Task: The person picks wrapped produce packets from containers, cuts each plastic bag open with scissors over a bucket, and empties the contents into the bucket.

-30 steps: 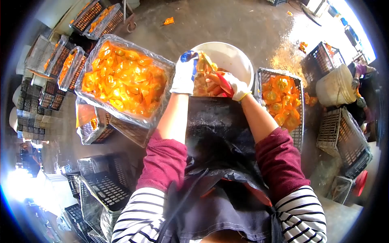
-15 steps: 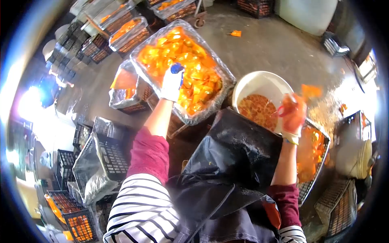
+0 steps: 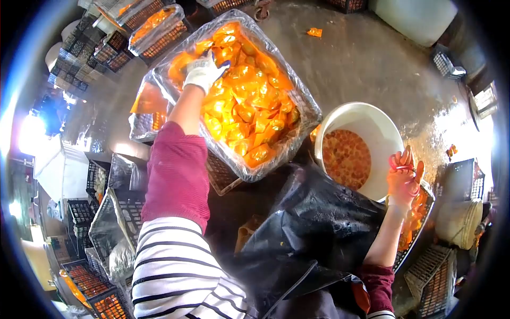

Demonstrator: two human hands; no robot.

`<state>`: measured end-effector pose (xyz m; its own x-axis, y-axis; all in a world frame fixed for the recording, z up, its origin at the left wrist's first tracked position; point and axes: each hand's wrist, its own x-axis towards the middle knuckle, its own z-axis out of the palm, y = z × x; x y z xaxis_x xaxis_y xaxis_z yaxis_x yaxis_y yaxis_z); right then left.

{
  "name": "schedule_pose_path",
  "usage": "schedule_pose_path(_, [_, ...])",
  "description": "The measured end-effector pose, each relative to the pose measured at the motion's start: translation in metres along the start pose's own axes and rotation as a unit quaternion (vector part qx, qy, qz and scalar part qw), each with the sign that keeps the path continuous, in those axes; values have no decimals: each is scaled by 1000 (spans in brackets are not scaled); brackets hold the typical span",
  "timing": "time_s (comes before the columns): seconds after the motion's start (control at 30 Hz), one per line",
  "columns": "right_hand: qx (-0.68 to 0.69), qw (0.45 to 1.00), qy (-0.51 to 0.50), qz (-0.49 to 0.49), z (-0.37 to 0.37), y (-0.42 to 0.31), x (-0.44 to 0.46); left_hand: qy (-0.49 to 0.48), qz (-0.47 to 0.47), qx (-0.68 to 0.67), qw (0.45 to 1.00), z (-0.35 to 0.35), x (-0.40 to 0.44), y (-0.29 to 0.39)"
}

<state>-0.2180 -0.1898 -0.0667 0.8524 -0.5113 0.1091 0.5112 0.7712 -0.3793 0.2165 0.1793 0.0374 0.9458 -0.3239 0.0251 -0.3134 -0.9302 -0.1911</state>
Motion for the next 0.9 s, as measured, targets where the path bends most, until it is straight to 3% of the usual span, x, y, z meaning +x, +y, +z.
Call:
schedule_pose_path(0.1, [-49, 990, 125, -53, 9, 6, 0, 57, 61, 29, 996, 27, 23, -6])
schedule_pose_path(0.13, [21, 999, 14, 29, -3, -1, 9, 57, 73, -8, 996, 31, 25, -11])
schedule_pose_path(0.2, [-7, 998, -63, -7, -15, 2, 6, 42, 85, -35, 995, 35, 20, -15])
schedule_pose_path(0.27, [-28, 994, -99, -30, -14, 6, 2, 19, 85, -28, 996, 37, 8, -13])
schedule_pose_path(0.33, [-46, 993, -100, -42, -9, 7, -1, -17, 85, -117, 989, 40, -7, -6])
schedule_pose_path(0.43, [17, 996, 93, 2, -38, -6, -1, -105, 49, -218, 969, 47, -50, 23])
schedule_pose_path(0.47, [-14, 990, 140, -5, -42, -5, -1, -77, 93, -181, 976, 69, -71, 36])
schedule_pose_path(0.53, [-21, 992, -53, 108, -44, -13, -3, -60, 152, -154, 975, 102, -81, 46])
schedule_pose_path(0.57, [-3, 988, -65, 139, -44, -16, -8, -68, 169, -169, 969, 110, -82, 47])
schedule_pose_path(0.6, [-34, 994, -17, 107, -42, -15, -11, -78, 185, -182, 963, 114, -83, 45])
schedule_pose_path(0.7, [-88, 990, 110, 29, -32, -9, -10, 43, 50, -260, 963, 43, -89, 33])
schedule_pose_path(0.77, [-80, 981, 175, 7, -21, -3, -5, 186, 6, -177, 966, 26, -67, 2])
schedule_pose_path(0.83, [-87, 992, 82, 42, -20, -1, 4, 287, -71, -64, 953, 29, -41, -31])
schedule_pose_path(0.9, [-96, 990, -43, 92, -16, -1, 12, 219, -83, -30, 972, 20, -37, -29])
